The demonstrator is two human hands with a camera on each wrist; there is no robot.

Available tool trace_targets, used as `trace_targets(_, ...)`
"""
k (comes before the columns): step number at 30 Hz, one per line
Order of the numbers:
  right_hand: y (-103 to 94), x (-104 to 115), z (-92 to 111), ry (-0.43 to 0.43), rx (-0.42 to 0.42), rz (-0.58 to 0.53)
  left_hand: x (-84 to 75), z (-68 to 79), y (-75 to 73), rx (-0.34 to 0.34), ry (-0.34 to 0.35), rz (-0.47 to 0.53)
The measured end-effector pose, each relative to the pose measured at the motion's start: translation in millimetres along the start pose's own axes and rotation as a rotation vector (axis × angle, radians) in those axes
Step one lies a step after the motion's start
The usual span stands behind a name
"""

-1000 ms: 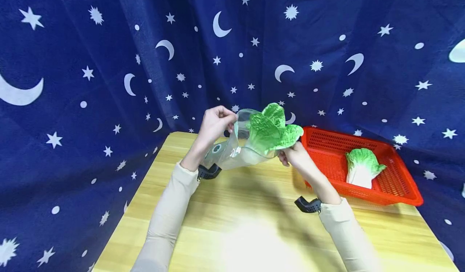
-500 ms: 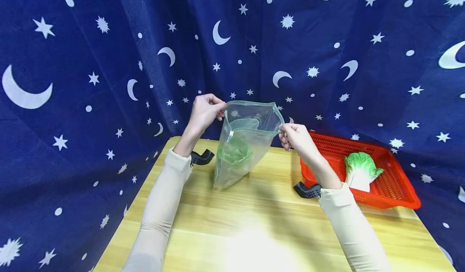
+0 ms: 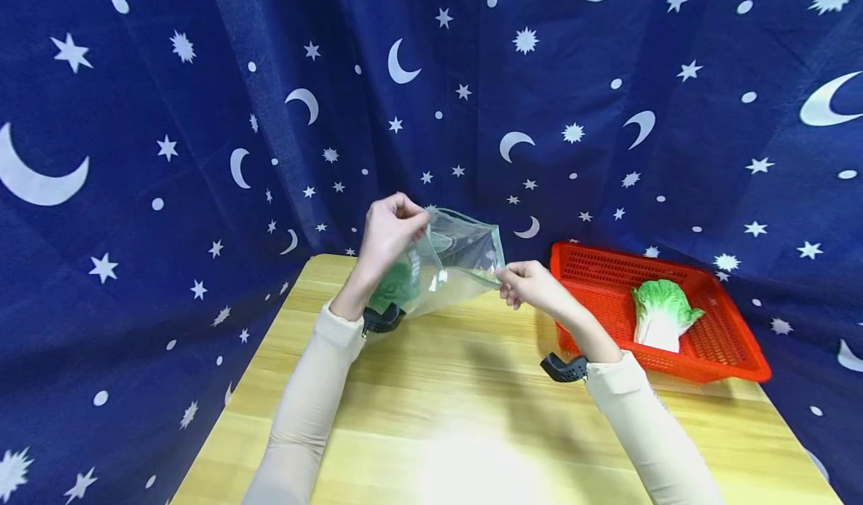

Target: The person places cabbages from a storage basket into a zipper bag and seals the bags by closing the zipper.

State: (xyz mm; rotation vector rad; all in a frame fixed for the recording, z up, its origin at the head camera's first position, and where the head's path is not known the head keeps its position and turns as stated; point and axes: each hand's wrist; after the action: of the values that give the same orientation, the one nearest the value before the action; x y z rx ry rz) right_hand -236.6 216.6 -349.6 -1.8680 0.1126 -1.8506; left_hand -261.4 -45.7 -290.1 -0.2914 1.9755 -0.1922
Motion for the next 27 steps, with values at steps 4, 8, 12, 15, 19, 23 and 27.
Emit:
trace_targets(4,-9.3,-24.8,15.3,0.089,0.066,0.088,11.5,38.7,33.5,0.13,-0.013,0.091)
trace_targets(8,-21.8,-49.9,32.0,0.199,0.12,0.142,25.0,73.2,70.3,0.307,-0.078,0.117)
trace_targets(12,-26.5,-70.1,40.5,0.236,0.149,0.11,39.1,89.3,93.8,0.378,-0.106,0.066)
trace_targets(15,-27.0,-79.2,42.5,0.246,0.156,0.076,46.5,91.3,99.1,0.376,-0.099,0.036)
trace_targets(19,-31.5,-81.7,45.8,0.256,0.159,0.033,51.0,89.8,97.5,0.378,-0.129,0.019)
trace_targets(23,-51.1,-74.9,49.9,0.248,0.122,-0.053,50.4,87.5,94.2,0.368,-0.151,0.035)
trace_targets(27,-85.3,-59.6,53.8,0.237,0.016,-0.06,49.2,84.6,90.1,0.351,-0.147,0.062)
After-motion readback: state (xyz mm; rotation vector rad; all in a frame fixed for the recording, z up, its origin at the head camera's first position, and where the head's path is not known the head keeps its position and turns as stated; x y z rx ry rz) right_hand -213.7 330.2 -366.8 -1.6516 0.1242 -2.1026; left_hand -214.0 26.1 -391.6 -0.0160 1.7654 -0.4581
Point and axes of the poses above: each hand's wrist, its own z-axis away from the middle knuckle, its own y-axis out of the palm, x = y × z, and after that the axes turned 8 degrees about -z, right-handed
